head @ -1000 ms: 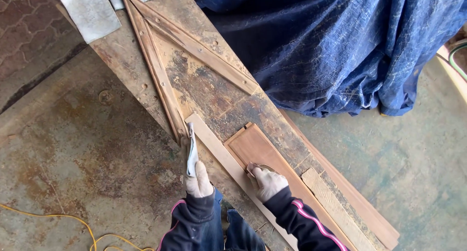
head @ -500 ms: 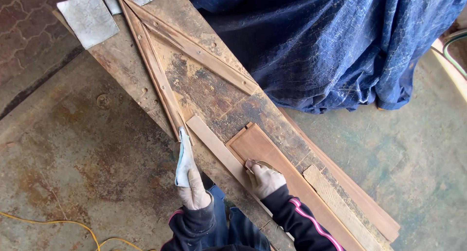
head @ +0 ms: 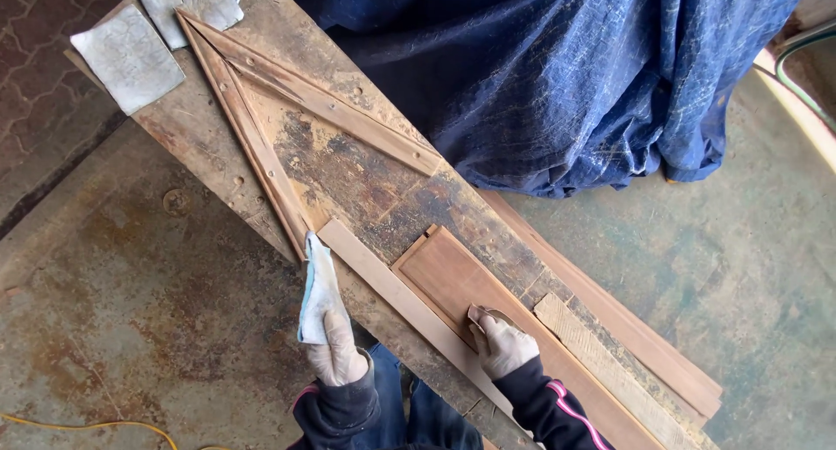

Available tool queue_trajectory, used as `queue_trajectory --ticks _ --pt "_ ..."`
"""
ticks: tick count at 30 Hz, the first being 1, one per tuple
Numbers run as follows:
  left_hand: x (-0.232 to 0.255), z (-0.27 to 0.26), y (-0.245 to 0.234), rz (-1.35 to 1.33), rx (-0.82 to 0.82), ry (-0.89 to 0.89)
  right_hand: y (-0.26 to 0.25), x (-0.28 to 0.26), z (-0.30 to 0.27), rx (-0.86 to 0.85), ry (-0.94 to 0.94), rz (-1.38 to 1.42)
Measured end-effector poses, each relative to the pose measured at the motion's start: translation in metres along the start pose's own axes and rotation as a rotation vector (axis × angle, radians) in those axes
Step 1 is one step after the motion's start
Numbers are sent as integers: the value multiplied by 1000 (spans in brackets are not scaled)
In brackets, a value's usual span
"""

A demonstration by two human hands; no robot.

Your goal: Sand wood planks using sandpaper and an electric orbital sander on a workbench.

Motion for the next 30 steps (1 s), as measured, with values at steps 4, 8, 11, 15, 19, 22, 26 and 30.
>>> queue_trajectory --ticks 4,8,11,15,19,22,26,30 --pt "23 1 -14 325 106 303 47 -10 48 -255 151 -165" --pt "-28 12 -7 -16 18 -22 83 -49 127 -215 85 -106" --pt "-42 10 -21 279 25 84 77 -41 125 -174 84 -90" --pt "-77 21 0 768 59 268 20 15 31 -2 152 -169" --pt "-91 28 1 1994 -16 699 -16 54 -65 124 161 -212" --pt "-107 27 0 1393 282 488 6 50 -56 185 312 -284" --pt "-133 32 -2 2223 195 763 29 15 32 182 248 -130" --pt "-154 47 -29 3139 -512 738 29 19 52 59 249 -38"
Point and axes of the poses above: each hand's wrist, its own z-axis towards the middle knuckle, its own y-axis out of the palm, x = y × z, the point moved 1 cm from there along z, towards the middle knuckle, and after that the axes turned 12 degrees about x, right-handed, at the moved point
